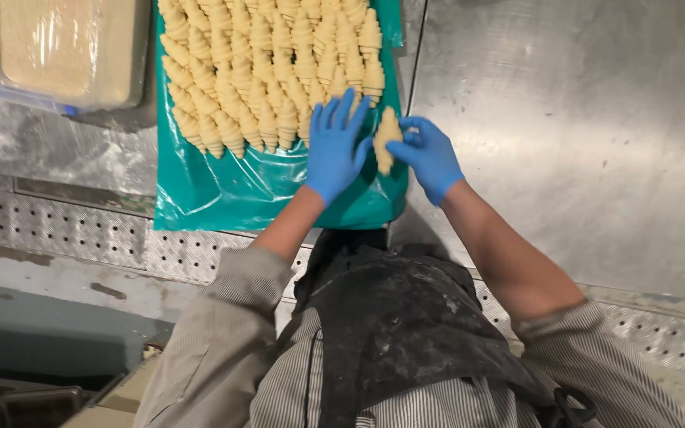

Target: Rolling pre-cut dough pieces into croissant shapes on a stainless steel bakery table.

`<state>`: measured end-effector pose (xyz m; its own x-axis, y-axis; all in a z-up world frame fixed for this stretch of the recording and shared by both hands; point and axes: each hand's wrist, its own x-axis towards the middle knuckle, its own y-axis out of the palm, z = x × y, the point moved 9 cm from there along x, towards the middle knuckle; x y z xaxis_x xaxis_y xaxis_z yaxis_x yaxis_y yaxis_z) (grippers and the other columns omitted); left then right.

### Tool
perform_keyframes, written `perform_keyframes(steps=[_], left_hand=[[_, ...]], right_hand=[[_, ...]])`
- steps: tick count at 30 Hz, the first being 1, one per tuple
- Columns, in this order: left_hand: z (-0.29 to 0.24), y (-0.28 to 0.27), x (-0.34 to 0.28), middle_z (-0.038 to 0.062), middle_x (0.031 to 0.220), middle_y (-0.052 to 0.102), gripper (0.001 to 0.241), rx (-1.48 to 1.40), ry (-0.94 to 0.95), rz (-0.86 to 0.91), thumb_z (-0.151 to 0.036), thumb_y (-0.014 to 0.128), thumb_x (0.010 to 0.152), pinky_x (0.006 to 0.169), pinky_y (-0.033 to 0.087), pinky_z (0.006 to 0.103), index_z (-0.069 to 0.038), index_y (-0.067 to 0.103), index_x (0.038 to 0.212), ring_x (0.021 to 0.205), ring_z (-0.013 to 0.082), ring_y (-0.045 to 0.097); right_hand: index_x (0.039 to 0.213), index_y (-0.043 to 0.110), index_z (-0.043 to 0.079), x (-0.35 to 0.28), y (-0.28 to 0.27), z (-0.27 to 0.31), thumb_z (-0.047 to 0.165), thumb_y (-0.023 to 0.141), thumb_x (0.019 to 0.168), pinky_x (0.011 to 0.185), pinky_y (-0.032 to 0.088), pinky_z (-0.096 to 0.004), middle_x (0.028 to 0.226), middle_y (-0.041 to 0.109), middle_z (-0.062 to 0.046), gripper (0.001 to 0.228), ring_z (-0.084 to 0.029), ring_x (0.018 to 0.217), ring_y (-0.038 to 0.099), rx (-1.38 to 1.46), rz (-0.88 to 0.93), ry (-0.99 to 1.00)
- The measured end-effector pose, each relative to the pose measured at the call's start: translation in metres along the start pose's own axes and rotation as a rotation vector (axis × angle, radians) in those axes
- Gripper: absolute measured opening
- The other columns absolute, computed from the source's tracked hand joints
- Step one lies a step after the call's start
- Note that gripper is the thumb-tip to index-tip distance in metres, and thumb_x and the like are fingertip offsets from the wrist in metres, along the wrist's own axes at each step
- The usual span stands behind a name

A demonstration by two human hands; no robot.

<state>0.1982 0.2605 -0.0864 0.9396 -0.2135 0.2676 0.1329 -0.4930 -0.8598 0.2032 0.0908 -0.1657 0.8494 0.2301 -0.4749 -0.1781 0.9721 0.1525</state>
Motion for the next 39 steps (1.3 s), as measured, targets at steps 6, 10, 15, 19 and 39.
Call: perform_keyframes(steps=[6,10,15,19,39], left_hand=[[0.052,0.077,-0.003,0.011,0.168,0.032,0.061,0.24,0.126,0.286,-0.024,0.057,0.101,0.126,0.012,0.0627,-0.011,0.039,0.158,0.156,0.0295,0.029],[0.048,0.064,-0.005,0.012,0.17,0.032,0.068,0.13,0.115,0.233,-0.022,0.056,0.102,0.129,0.013,0.0613,-0.007,0.032,0.164,0.159,0.0309,0.029],[0.023,0.086,0.0,0.011,0.17,0.034,0.074,0.254,0.238,0.322,-0.026,0.061,0.094,0.131,0.011,0.057,-0.015,0.033,0.162,0.158,0.0322,0.03],[0.008,0.081,0.013,0.018,0.162,0.033,0.076,0.09,0.116,0.345,-0.039,0.063,0.093,0.123,0.009,0.0635,-0.01,0.034,0.157,0.15,0.0381,0.031],[-0.231,0.13,0.053,0.024,0.138,0.062,0.05,0.138,0.018,0.003,-0.015,0.07,0.097,0.114,0.043,0.0532,0.001,0.058,0.142,0.128,0.0432,0.058]], right_hand=[[0.123,0.066,0.009,0.046,0.016,0.012,0.028,0.084,0.084,0.091,0.053,-0.039,0.104,0.067,-0.015,0.047,-0.026,0.098,0.066,-0.656,-0.36,-0.287],[0.118,0.073,0.009,0.037,0.041,0.026,0.03,0.084,0.084,0.094,0.042,-0.051,0.111,0.067,-0.016,0.041,-0.038,0.11,0.056,-0.932,-0.404,-0.54],[0.114,0.07,0.008,0.063,0.014,-0.008,0.02,0.077,0.087,0.11,0.044,-0.046,0.134,0.055,-0.019,0.031,-0.039,0.128,0.05,-0.781,-0.322,-0.647],[0.126,0.07,0.008,0.017,-0.063,0.033,0.017,0.074,0.09,0.106,0.046,-0.046,0.135,0.052,-0.02,0.037,-0.039,0.128,0.052,-0.606,-0.33,-0.62],[0.126,0.068,0.003,-0.011,-0.791,0.087,0.018,0.079,0.097,0.103,0.049,-0.047,0.129,0.061,-0.019,0.034,-0.041,0.119,0.057,-1.194,-0.911,-0.482]])
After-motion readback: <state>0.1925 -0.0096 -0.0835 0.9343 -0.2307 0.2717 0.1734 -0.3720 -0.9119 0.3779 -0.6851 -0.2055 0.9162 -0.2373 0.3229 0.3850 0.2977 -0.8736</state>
